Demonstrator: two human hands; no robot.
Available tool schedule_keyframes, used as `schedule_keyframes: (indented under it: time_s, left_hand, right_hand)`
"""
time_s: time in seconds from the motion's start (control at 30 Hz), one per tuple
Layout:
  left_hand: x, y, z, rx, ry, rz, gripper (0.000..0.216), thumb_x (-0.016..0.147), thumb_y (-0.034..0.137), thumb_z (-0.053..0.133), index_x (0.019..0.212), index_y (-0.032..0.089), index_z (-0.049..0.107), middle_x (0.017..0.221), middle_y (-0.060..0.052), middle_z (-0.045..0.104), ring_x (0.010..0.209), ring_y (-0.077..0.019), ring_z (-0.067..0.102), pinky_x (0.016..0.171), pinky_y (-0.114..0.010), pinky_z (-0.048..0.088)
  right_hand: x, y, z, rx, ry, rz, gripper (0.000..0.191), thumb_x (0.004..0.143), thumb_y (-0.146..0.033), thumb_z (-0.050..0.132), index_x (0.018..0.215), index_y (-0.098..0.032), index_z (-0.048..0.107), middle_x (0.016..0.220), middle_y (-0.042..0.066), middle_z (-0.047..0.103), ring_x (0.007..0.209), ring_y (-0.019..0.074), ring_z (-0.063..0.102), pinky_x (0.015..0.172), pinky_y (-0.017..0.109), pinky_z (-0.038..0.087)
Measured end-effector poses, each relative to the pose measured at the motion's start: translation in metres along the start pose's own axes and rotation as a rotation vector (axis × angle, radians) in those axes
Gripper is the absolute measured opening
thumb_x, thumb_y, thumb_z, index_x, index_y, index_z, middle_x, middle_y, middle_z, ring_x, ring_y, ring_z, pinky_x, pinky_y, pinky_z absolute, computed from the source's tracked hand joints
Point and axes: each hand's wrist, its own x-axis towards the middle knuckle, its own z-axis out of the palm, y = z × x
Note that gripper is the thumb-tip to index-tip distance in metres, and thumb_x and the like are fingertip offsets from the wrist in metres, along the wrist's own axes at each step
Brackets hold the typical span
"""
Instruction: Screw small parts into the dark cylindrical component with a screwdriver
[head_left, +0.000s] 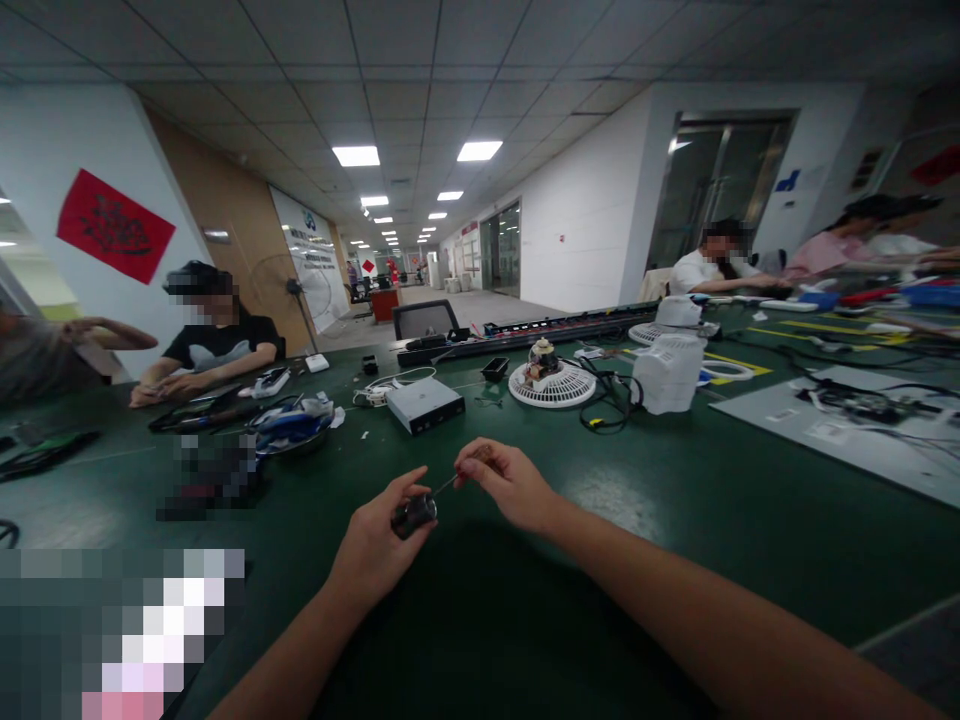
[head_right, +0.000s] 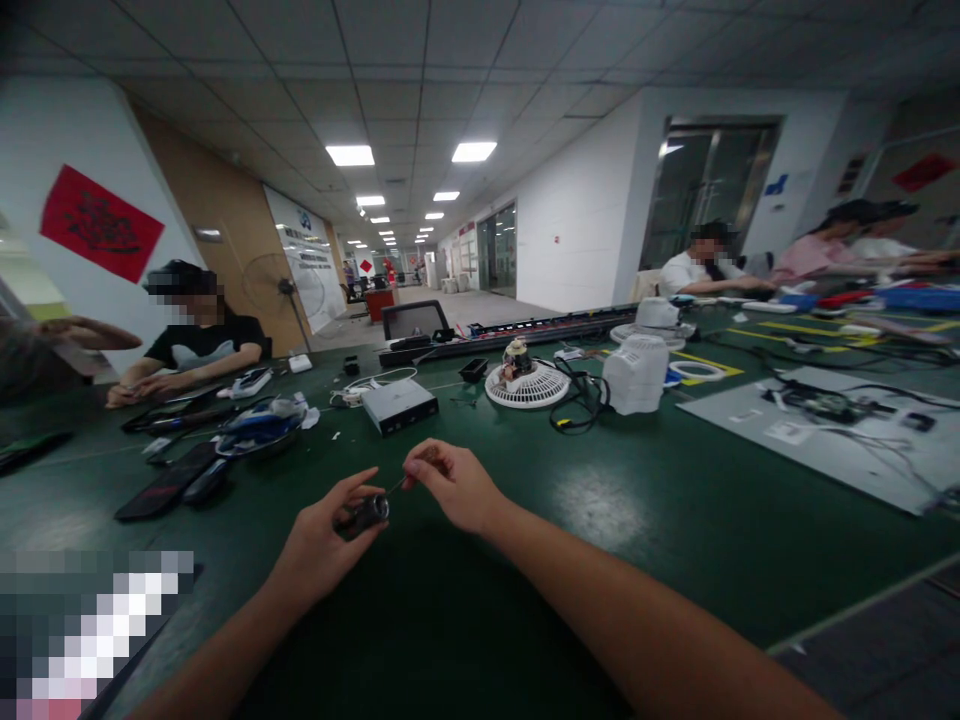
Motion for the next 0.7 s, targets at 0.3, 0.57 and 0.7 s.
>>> schedule_keyframes:
  time_s: [0.3,0.57,0.7]
  left_hand:
    - [-0.0001,0.0005,0.0001,-0.069,0.006,-0.022,0.059,0.078,0.020,0.069,0.134,0.026,0.050,0.108,-0.003,0.073,0.086,-0.0196,0.073,0.074,-0.035,0.063]
    - [-0.0002,0.0059,-0.0007,-0.090,-0.006,-0.047,0.059,0.077,0.017,0.070,0.132,0.027,0.051,0.108,-0.003,0.072,0.082,-0.0182,0.073,0.071,-0.033,0.062]
    - [0.0000,0.0055,-0.0002,-0.094,0.022,-0.061,0.059,0.077,0.016,0.069,0.132,0.026,0.052,0.108,-0.003,0.073,0.082,-0.0179,0.073,0.072,-0.033,0.063]
  right_hand:
    - [0.0012,0.0040,-0.0026,0.072,-0.035,0.033,0.033,0.090,-0.050,0.059,0.089,-0.017,0.061,0.074,0.003,0.069,0.070,0.0150,0.065,0.057,0.025,0.044]
    - [0.0000,0.0045,-0.0013,0.071,-0.019,0.019,0.031,0.091,-0.048,0.057,0.089,-0.017,0.060,0.073,0.002,0.067,0.068,0.0148,0.066,0.055,0.024,0.043]
    - [-0.0026,0.0005,-0.0006,-0.008,-0.021,-0.013,0.026,0.092,-0.043,0.059,0.092,-0.017,0.061,0.079,0.003,0.069,0.076,0.0164,0.067,0.068,0.028,0.049]
